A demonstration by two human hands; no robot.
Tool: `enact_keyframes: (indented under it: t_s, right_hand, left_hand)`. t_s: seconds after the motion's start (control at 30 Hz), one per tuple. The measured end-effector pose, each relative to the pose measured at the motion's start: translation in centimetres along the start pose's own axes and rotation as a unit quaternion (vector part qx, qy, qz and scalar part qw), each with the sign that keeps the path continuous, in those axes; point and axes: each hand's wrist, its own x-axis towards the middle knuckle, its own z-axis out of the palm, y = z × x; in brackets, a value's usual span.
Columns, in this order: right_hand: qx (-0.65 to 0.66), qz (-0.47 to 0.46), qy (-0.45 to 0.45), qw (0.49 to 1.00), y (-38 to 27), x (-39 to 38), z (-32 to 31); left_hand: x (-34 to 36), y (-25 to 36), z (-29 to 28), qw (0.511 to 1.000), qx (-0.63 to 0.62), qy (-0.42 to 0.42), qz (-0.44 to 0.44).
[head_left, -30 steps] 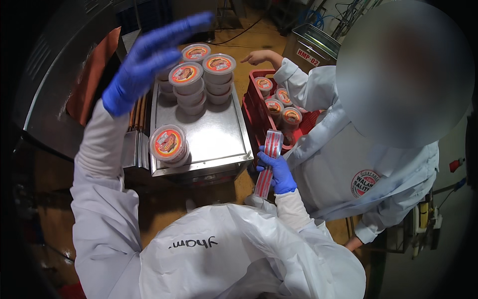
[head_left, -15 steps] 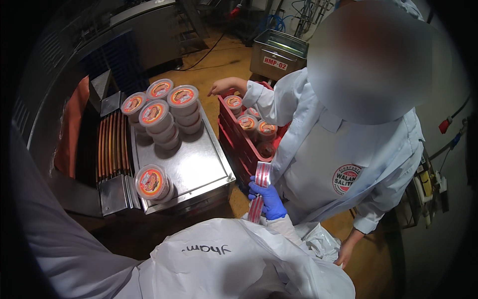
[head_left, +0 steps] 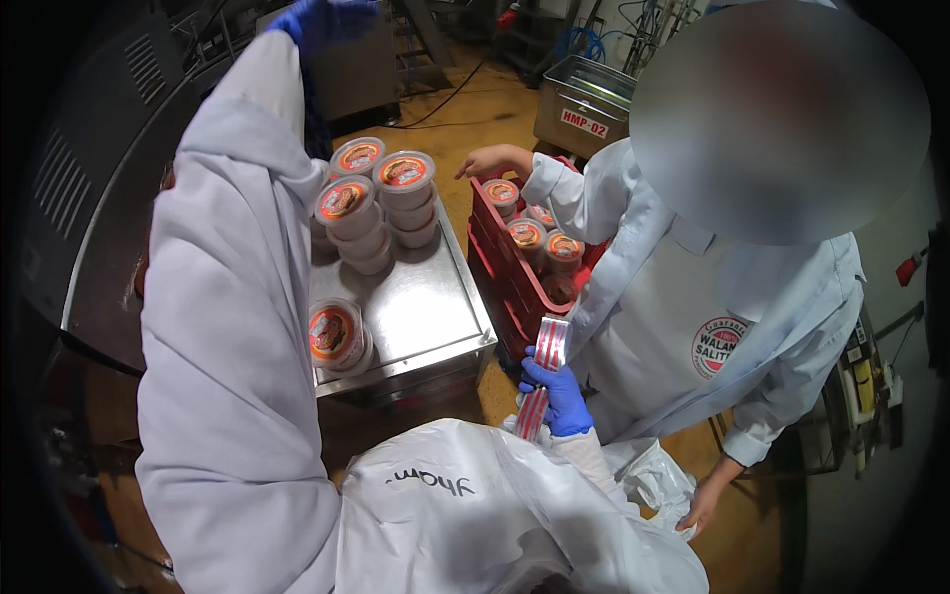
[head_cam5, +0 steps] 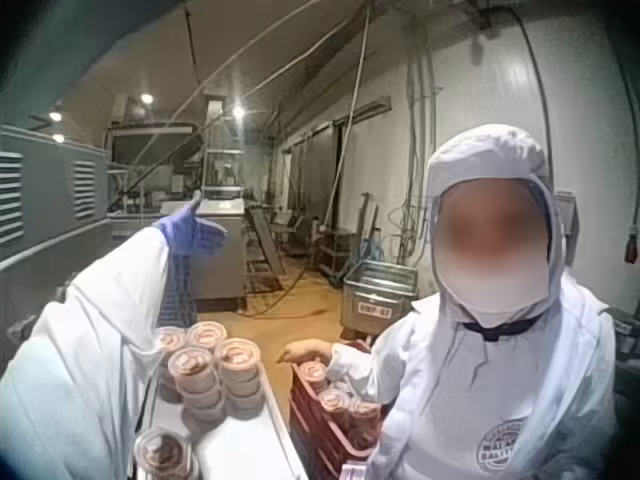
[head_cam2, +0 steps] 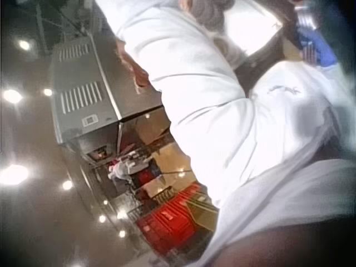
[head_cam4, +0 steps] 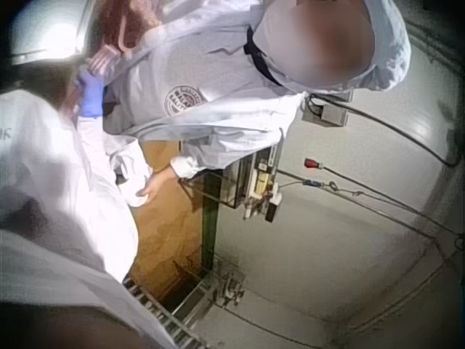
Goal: The person applies adhesive labels to the lids of round plastic containers on a metal tray. They peel each label from its backing, position it on a container lid, and smooth it down. A coworker nearby handles similar containers in a red basket.
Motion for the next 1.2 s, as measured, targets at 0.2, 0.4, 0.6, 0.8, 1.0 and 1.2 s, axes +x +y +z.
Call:
enact_keyframes:
  t_s: [0.2, 0.4, 0.6, 0.8, 1.0, 1.2]
  right_hand:
    - [0.020, 0.025, -0.040, 0.999, -0.3, -0.1, 1.0]
    - [-0.001, 0.012, -0.044, 0.999, -1.2, 0.0, 3.4]
    - [0.004, 0.035, -0.088, 0.995, -0.2, 0.4, 4.1]
    - [-0.037, 0.055, -0.075, 0.995, 0.6, 0.3, 6.3]
    - [-0.045, 0.037, -0.074, 0.996, 0.2, -0.1, 7.8]
    - [-0.012, 0.038, -0.111, 0.993, 1.7, 1.0, 6.2]
  left_hand:
    - [-0.8, -11.2, 3.0, 0.997, -0.038, 0.039, -0.053]
    - [-9.2, -15.0, 19.1, 0.903, 0.386, -0.129, -0.138]
    - [-19.6, -23.5, 20.6, 0.734, 0.591, 0.009, -0.335]
    - [-23.1, -30.4, 20.3, 0.751, 0.548, 0.158, -0.333]
    - [-23.2, -22.4, 21.0, 0.783, 0.552, 0.218, -0.189]
    - [-16.6, -7.2, 16.9, 0.945, 0.249, -0.014, 0.212]
